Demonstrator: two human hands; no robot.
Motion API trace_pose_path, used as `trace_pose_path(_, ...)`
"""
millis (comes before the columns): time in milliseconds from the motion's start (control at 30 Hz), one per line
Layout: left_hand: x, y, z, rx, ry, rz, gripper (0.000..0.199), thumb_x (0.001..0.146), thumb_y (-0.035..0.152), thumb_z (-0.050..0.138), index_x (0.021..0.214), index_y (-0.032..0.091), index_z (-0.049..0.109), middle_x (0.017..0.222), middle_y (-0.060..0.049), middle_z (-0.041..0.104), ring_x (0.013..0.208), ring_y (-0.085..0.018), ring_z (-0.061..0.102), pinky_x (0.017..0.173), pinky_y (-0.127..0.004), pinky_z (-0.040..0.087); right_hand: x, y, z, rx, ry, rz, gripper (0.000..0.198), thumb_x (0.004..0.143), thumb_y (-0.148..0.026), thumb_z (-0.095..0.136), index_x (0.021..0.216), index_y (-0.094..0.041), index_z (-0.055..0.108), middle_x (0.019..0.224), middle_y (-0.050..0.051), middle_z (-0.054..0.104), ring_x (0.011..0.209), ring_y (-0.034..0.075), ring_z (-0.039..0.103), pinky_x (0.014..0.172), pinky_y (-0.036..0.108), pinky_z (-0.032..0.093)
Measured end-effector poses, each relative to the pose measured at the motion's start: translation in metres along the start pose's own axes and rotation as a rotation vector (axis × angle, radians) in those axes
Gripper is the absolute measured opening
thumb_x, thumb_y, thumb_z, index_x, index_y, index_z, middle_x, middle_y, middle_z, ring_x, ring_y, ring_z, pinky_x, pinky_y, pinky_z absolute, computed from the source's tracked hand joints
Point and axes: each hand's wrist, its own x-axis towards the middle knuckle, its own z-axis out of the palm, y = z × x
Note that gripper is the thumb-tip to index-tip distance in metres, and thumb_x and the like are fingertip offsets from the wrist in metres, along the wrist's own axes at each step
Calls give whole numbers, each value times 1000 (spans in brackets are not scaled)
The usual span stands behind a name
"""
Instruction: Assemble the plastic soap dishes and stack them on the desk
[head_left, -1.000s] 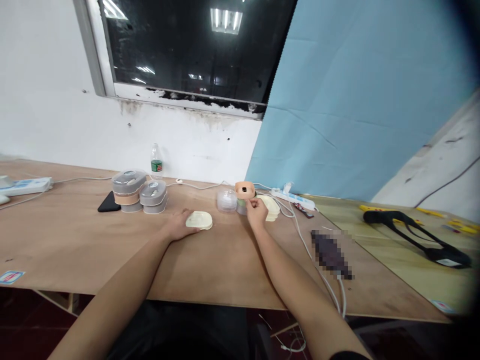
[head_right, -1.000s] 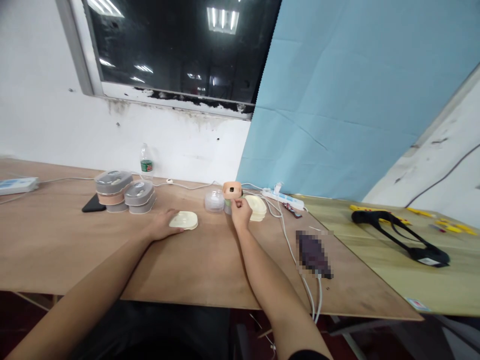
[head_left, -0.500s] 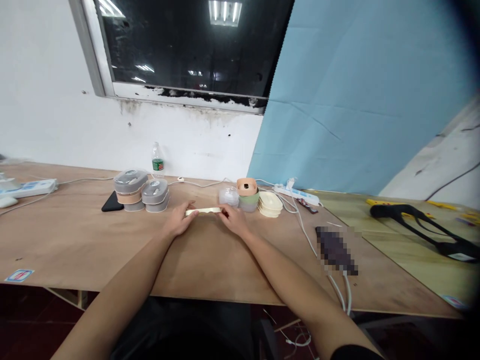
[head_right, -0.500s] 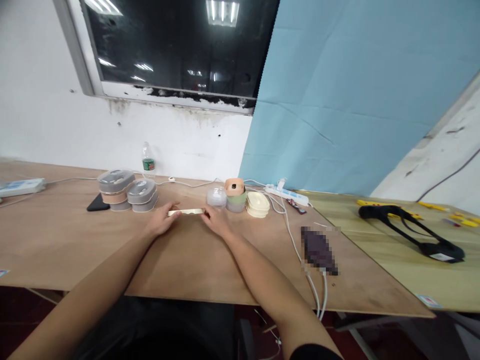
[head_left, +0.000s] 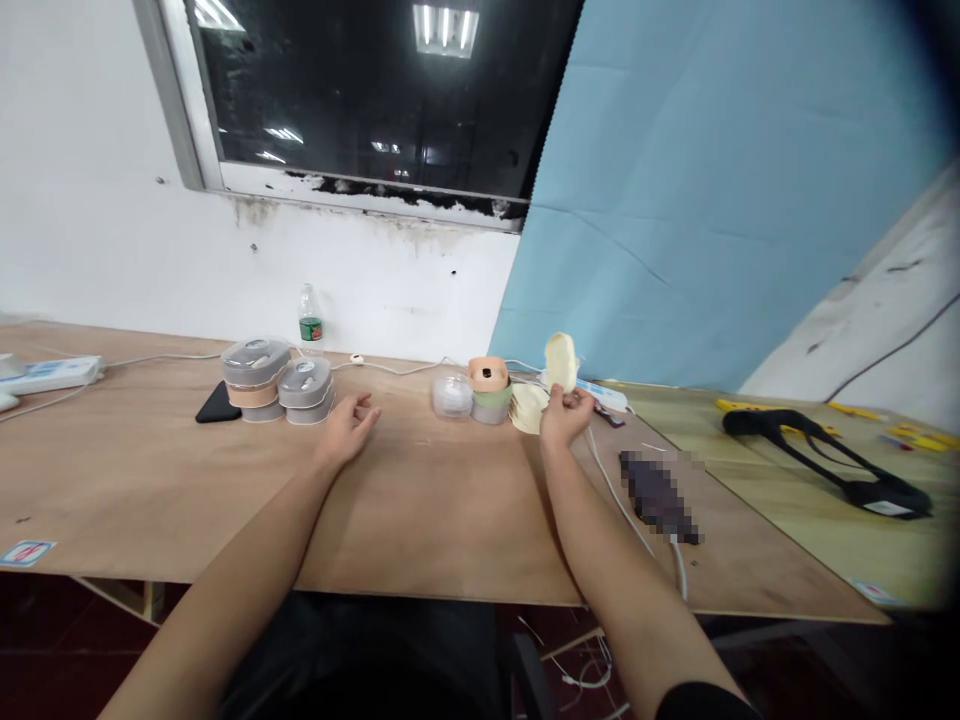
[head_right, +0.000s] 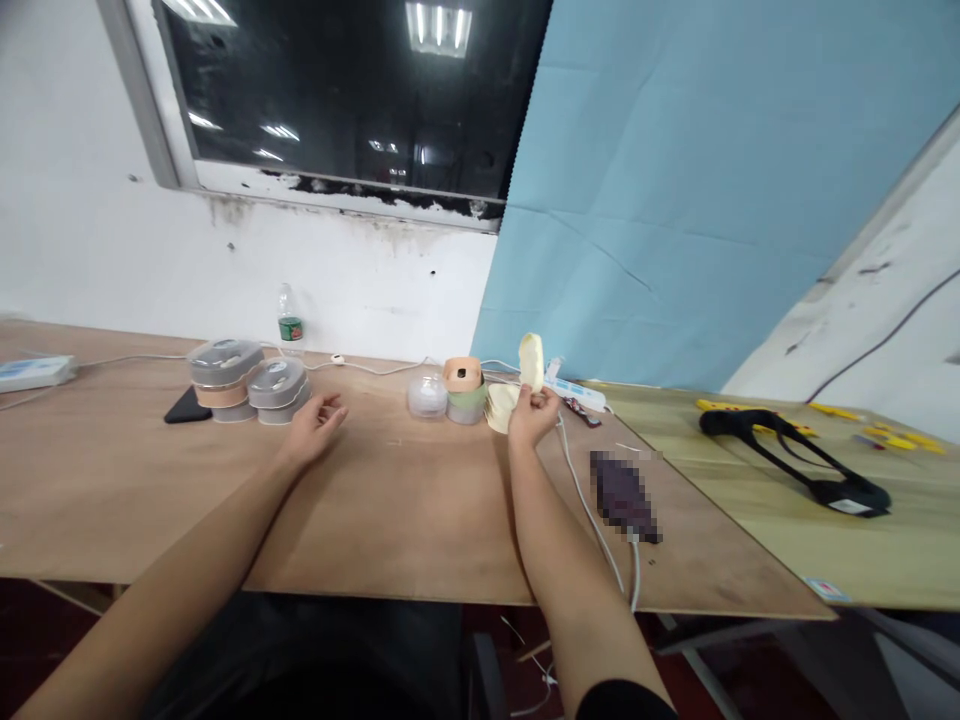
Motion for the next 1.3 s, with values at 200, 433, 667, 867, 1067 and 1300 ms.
trace_pose_path(200,-3,5,2,-24,-124,29,46,84,52,55,113,17,60,92,-5,68,72,-16,62,71,-30,51,4,23,-10,-325,-170,-95,35,71,-40,62,95,-14,65,63,-1,55,61,17,50,66,31,41)
trace_pose_path(433,-3,9,1,0,-142,22,47,84,53,54,112,16,62,91,-6,69,72,-17,62,70,-30,50,1,28,-8,-513,-269,-244,29,65,-39,68,85,-18,69,88,9,59,88,25,51,85,39,38)
trace_pose_path(667,-4,10,0,11,-179,21,48,82,56,55,109,17,64,91,-6,69,73,-18,63,71,-30,50,-1,40,-4,-448,-453,-229,30,62,-44,71,76,-19,63,110,12,55,109,28,47,100,43,31)
trace_pose_path(867,-3,6,1,53,-112,60,45,83,56,56,106,18,65,91,-6,67,75,-19,62,71,-31,50,2,43,-6,-424,-394,-204,23,63,-38,66,73,-18,61,106,12,56,108,28,48,102,42,31)
trace_pose_path(1067,4,1,-13,226,191,181,32,87,47,54,99,20,65,96,-8,63,94,-23,58,90,-38,45,3,43,-6,-401,-356,-105,19,63,-35,60,72,-18,61,104,11,56,105,26,50,102,41,32)
trace_pose_path(1300,9,-1,-41,463,485,4,35,84,39,59,114,21,61,136,-13,44,128,-34,34,106,-53,24,5,40,-6,-395,-317,-140,27,69,-43,58,73,-17,63,110,15,57,107,28,51,100,43,34)
